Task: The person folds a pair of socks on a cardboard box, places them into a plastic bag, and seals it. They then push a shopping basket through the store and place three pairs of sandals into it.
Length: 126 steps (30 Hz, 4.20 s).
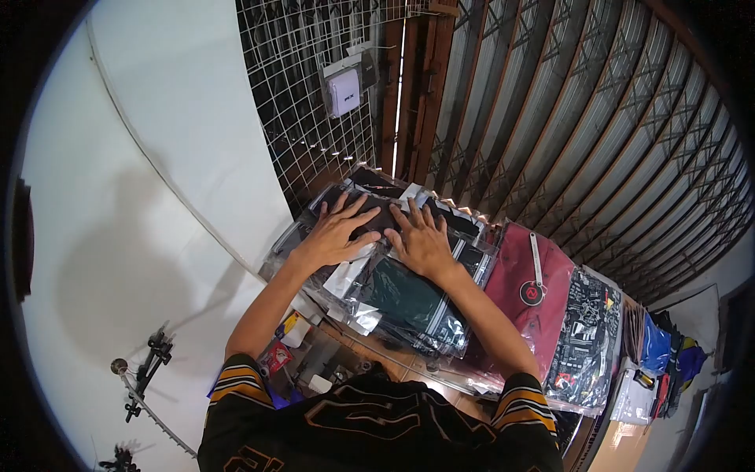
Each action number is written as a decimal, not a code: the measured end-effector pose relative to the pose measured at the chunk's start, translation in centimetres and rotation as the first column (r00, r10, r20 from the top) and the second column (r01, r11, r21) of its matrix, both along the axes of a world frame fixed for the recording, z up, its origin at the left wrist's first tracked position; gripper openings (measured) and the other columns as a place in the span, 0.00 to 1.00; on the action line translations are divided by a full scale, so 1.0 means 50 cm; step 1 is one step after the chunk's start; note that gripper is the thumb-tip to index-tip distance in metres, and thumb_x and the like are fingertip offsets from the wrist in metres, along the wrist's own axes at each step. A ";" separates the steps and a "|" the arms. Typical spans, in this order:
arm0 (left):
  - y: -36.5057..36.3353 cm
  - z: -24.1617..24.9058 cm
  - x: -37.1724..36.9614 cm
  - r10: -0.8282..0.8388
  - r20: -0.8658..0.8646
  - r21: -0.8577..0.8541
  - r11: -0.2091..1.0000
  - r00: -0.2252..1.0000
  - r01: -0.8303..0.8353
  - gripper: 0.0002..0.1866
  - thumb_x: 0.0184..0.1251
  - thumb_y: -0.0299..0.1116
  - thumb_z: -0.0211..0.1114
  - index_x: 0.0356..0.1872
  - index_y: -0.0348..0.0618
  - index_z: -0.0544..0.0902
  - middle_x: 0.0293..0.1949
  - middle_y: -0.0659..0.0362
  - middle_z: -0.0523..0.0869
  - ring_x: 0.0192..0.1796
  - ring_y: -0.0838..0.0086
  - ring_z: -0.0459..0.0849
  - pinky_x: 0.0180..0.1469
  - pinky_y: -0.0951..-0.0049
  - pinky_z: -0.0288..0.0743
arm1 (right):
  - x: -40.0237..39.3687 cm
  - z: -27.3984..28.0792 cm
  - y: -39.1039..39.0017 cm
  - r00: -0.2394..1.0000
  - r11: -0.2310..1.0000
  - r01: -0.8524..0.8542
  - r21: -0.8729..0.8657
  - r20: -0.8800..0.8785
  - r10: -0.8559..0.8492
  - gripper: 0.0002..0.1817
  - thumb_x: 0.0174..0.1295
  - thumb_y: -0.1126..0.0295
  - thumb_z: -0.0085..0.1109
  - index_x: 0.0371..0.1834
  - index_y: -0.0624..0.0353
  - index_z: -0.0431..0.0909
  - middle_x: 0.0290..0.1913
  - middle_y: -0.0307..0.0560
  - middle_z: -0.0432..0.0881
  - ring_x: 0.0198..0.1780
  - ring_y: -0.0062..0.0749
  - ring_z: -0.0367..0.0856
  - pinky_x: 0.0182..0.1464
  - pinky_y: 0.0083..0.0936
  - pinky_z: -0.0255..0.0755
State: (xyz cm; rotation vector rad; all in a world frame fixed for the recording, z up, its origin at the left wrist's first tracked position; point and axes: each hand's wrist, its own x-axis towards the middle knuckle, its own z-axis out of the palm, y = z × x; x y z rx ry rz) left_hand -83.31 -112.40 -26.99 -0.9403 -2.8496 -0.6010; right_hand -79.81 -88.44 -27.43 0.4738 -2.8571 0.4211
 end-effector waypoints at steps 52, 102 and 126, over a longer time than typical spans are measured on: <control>0.245 -0.783 0.665 -0.054 0.750 -0.194 0.935 0.659 0.298 0.25 0.71 0.54 0.69 0.57 0.47 0.89 0.51 0.49 0.93 0.57 0.53 0.90 0.60 0.56 0.82 | 1.204 -0.261 0.493 0.374 -0.057 0.499 -0.865 0.274 -0.886 0.11 0.81 0.67 0.56 0.46 0.62 0.85 0.29 0.33 0.82 0.24 0.10 0.68 0.25 0.15 0.60; 2.156 -0.218 1.547 -0.865 0.403 0.619 0.015 -0.301 0.785 0.18 0.74 0.33 0.69 0.60 0.35 0.85 0.51 0.51 0.92 0.53 0.66 0.90 0.59 0.65 0.82 | 1.887 -0.353 1.161 -0.761 -0.766 0.640 0.059 0.189 -0.621 0.43 0.73 0.44 0.55 0.86 0.51 0.58 0.87 0.61 0.53 0.87 0.66 0.45 0.80 0.75 0.36; 3.003 -0.308 1.859 -0.908 0.097 -0.023 0.407 0.407 0.913 0.40 0.65 0.42 0.77 0.77 0.65 0.68 0.83 0.36 0.43 0.73 0.26 0.67 0.67 0.43 0.79 | 1.894 -0.341 1.201 -0.768 -0.804 0.586 0.102 0.387 -0.511 0.47 0.66 0.41 0.55 0.84 0.58 0.61 0.86 0.66 0.53 0.87 0.70 0.41 0.80 0.73 0.28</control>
